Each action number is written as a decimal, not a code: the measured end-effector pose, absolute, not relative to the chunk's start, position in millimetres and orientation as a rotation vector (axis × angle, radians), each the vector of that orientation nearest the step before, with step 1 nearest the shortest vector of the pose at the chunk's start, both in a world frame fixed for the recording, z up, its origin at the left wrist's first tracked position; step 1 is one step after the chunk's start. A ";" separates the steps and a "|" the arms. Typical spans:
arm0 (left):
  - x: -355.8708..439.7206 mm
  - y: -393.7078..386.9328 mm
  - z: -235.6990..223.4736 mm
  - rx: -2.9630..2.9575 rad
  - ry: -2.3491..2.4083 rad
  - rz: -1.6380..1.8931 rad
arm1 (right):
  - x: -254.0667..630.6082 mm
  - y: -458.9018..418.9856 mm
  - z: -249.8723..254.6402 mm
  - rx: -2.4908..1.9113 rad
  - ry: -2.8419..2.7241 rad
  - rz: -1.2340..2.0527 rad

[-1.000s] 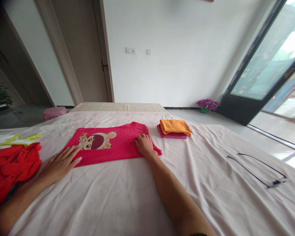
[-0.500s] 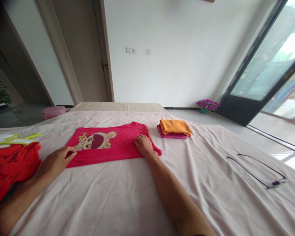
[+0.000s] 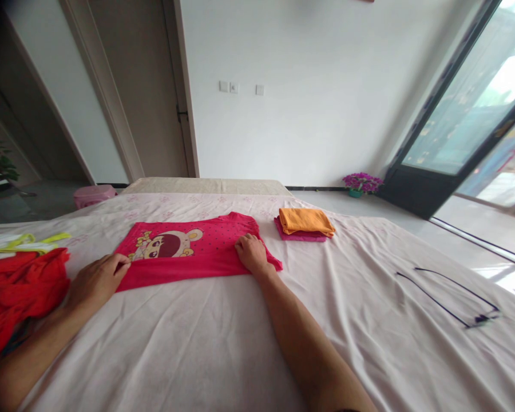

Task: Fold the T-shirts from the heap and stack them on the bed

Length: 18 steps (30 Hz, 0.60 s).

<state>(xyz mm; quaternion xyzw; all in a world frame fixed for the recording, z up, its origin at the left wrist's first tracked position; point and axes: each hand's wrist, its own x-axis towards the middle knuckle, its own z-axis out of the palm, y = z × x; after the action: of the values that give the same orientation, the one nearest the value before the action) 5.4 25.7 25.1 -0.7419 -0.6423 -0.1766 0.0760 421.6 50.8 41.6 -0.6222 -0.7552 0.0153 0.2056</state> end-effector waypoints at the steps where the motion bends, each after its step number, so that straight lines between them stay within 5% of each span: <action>1: 5.2 25.8 24.5 -2.203 -1.921 -0.519 | 421.7 50.9 41.3 -1.728 -2.105 0.045; 18: 10.3 30.2 9.6 -2.667 -1.554 -0.791 | 424.1 51.7 40.0 -1.697 -2.064 0.062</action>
<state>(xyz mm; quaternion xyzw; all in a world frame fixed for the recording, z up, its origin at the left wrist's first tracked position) 10.3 30.2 9.6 -0.8368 -0.4876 -0.2481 -0.0223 424.1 51.7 40.0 -0.6174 -0.7512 0.0225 0.2324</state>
